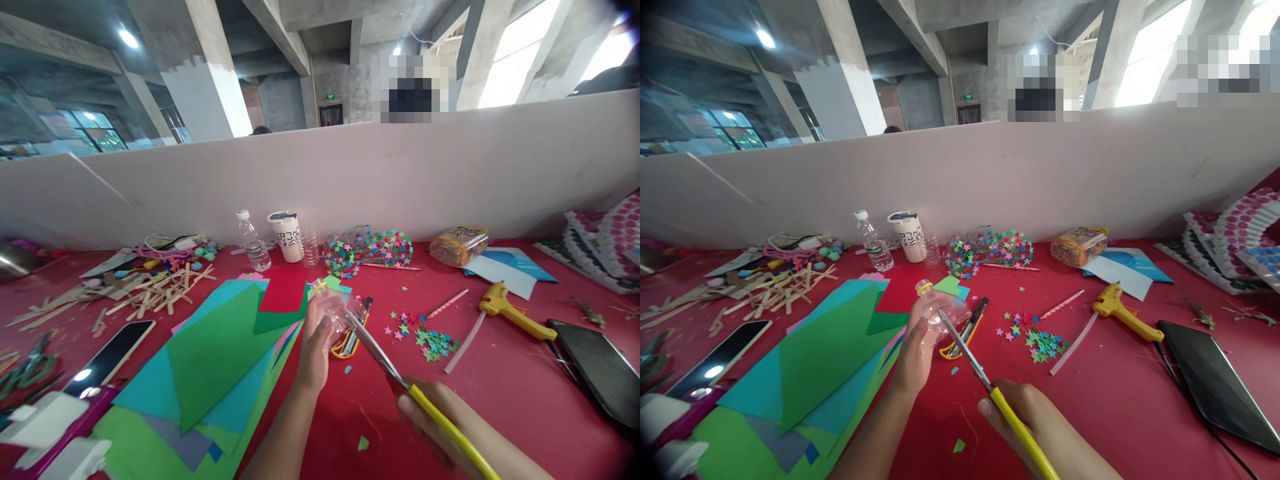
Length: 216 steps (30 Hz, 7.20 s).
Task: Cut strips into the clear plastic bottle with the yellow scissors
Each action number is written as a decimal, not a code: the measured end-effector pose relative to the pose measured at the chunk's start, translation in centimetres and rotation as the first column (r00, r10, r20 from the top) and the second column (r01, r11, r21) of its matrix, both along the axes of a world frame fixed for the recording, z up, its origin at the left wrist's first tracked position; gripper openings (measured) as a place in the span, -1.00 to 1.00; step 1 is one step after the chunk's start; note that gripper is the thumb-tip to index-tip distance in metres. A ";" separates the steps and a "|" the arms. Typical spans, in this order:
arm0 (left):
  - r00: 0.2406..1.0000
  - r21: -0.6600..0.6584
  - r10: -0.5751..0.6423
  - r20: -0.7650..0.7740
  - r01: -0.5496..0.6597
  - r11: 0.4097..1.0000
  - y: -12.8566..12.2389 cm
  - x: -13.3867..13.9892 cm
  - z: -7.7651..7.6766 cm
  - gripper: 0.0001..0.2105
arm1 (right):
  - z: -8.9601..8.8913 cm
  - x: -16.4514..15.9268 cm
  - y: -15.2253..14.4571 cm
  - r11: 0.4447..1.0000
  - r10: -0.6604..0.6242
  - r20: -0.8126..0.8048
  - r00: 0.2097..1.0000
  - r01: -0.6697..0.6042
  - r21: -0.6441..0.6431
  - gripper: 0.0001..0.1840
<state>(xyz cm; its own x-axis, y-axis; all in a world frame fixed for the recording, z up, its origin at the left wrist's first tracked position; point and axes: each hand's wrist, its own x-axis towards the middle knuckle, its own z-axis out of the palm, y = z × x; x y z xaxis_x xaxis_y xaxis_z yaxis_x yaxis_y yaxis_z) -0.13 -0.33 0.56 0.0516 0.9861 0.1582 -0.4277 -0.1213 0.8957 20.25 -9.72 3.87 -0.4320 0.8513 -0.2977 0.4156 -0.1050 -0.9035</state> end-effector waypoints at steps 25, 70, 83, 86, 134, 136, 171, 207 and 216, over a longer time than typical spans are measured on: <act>0.999 -0.015 0.031 0.014 -0.030 0.999 0.0 0.2 0.0 -0.46 | 0.3 -0.3 -0.2 0.998 -0.028 0.041 0.999 0.026 0.051 -0.28; 0.970 0.193 0.067 -0.233 -0.021 0.981 -0.2 -0.5 0.2 -0.37 | 0.0 -0.2 -0.3 0.995 -0.084 0.002 0.996 0.084 -0.058 -0.27; 0.970 0.205 0.118 -0.211 -0.075 0.976 -0.1 -0.1 -0.5 -0.28 | 1.1 -0.7 -0.4 0.975 -0.185 -0.034 0.982 0.180 -0.133 -0.26; 0.971 0.199 0.125 -0.203 -0.084 0.976 -0.1 -0.1 -0.4 -0.27 | 0.9 -0.9 -0.4 0.977 -0.177 -0.041 0.983 0.171 -0.126 -0.24; 0.879 0.341 0.094 -0.467 0.081 0.936 -1.0 -0.5 -0.2 -0.31 | 0.3 -0.7 -0.2 0.969 -0.202 -0.048 0.978 0.192 -0.157 -0.34; 0.878 0.274 0.058 -0.476 0.086 0.958 -0.9 -0.5 -0.9 -0.29 | 0.1 -0.8 0.1 0.973 -0.185 -0.042 0.982 0.178 -0.145 -0.33; 0.990 -0.094 0.015 0.143 -0.002 0.996 0.4 0.0 0.8 -0.60 | 0.7 0.1 -0.2 0.997 0.016 0.034 0.999 -0.018 0.068 -0.34; 0.995 -0.038 0.065 0.078 -0.063 0.997 0.1 0.4 0.7 -0.55 | 0.7 -0.2 -0.1 1.000 0.015 0.024 1.000 -0.016 0.012 -0.32; 0.994 -0.028 0.066 0.087 -0.064 0.998 0.2 0.5 0.6 -0.50 | 0.5 -0.1 -0.2 1.000 0.022 0.026 0.999 -0.022 -0.004 -0.29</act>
<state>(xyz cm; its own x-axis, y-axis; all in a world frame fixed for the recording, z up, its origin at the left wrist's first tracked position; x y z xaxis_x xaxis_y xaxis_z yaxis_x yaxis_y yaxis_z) 0.36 -0.13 1.12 -0.0259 0.9905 0.1348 -0.4969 -0.1298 0.8581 20.18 -9.91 4.35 -0.4428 0.8405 -0.3122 0.4417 -0.0985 -0.8918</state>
